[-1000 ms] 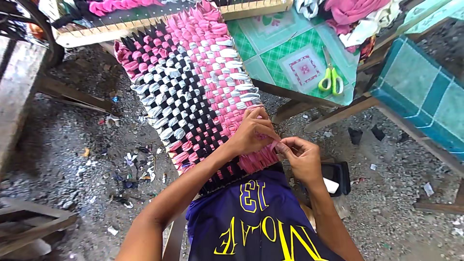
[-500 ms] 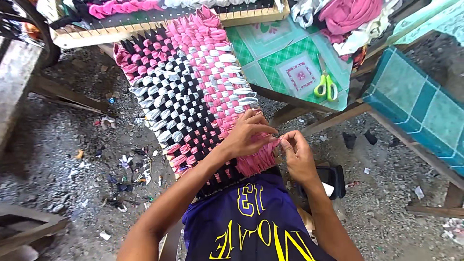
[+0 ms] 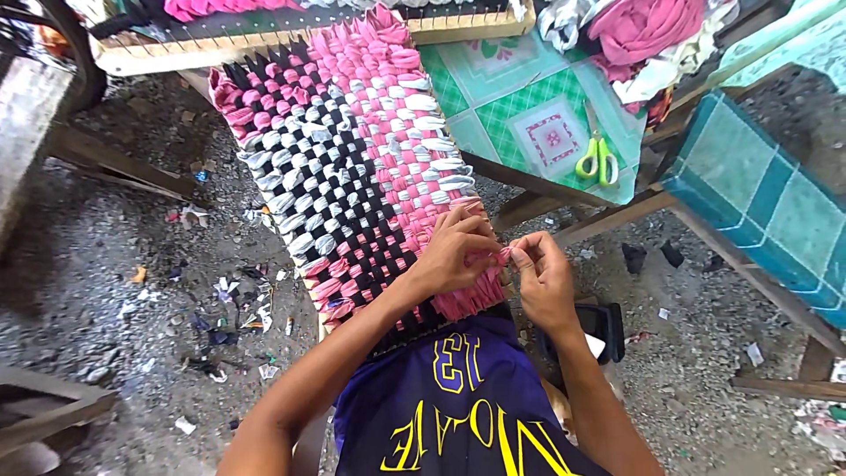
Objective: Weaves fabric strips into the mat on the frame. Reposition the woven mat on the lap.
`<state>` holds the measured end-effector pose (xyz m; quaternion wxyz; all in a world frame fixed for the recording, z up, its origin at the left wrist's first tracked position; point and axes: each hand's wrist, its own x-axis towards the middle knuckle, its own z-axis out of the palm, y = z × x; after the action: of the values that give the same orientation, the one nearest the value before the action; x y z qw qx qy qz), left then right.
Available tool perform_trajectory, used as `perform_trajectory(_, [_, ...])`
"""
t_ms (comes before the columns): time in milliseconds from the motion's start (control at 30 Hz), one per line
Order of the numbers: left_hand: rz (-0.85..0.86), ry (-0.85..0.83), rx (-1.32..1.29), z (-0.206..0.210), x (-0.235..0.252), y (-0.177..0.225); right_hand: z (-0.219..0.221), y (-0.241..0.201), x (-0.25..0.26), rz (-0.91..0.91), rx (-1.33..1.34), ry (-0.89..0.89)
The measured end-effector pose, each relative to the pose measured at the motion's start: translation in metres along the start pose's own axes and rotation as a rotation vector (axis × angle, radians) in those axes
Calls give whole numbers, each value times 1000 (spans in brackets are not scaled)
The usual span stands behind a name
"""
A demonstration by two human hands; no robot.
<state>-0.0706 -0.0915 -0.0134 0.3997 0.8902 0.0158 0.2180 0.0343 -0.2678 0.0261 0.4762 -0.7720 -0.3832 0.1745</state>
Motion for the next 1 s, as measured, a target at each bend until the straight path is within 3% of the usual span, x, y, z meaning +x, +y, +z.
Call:
perform_trajectory(200, [-35,103,19,7,-8,2,0,0,7,74,-65,-67])
perform_trajectory(300, [-50,159,27,12,-8,3,4,3,3,51,-139,-8])
perform_trajectory(400, [-56,154,45,13,-8,3,7,3,-1,-24,-199,71])
perform_trajectory(567, [-10,120,142,11,-9,6,-2,2,-5,-27,-203,38])
perform_trajectory(800, [-13,155,149,11,-13,9,-2,5,0,12,187,101])
perform_trajectory(1000, [-38,148,171,14,-16,11,10,3,4,220,525,85])
